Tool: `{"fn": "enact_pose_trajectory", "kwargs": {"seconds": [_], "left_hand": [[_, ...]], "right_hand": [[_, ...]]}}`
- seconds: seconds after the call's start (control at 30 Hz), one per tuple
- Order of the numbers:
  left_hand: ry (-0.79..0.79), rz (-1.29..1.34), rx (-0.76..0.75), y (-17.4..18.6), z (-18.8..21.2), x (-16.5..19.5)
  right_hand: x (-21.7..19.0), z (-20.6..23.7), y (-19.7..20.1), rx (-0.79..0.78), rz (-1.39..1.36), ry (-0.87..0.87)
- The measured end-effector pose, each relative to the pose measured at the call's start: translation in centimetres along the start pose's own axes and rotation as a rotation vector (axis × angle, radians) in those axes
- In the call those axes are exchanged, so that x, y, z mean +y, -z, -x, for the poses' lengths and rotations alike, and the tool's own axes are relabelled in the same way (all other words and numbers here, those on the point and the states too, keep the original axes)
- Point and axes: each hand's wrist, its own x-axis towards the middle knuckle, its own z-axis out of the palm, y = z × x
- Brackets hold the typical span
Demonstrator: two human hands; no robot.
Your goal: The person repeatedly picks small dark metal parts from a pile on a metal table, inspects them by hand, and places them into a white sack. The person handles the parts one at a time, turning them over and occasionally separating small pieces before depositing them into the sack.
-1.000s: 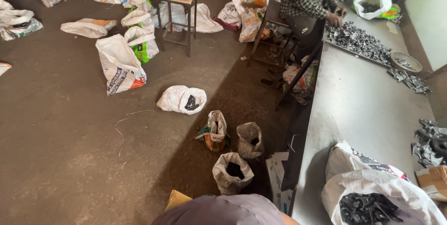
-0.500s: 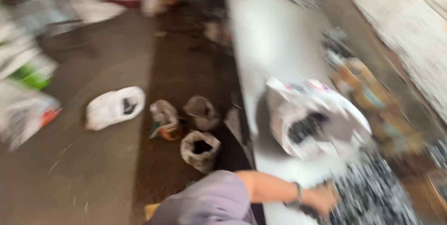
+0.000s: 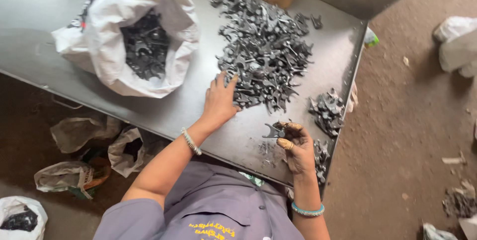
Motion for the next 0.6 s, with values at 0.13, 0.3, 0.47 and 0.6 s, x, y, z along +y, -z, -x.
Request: {"fn": "enact_pose_trajectory", "kwargs": {"seconds": [0.13,0.3,0.47,0.6], "left_hand": [[-0.221,0.166,0.203,-1.4,2.6,0.4],[0.116,1.060,-0.256,-7.3,6.2,0.7],[0.644,1.581,-0.465,-10.5,8.0,-0.4],[0.745,1.626,-0.517,-10.1,8.7,-1.0]], "right_hand": [[-0.3,1.4,0.8,0.035,-0.076,-0.072],[1.3,2.1,2.3,0.044,-0.071,-0.083],[3.3,2.2,2.0,0.107,-0.133,-0.138],[4.3,2.2,1.2,0.130,-0.137,-0.236]]}}
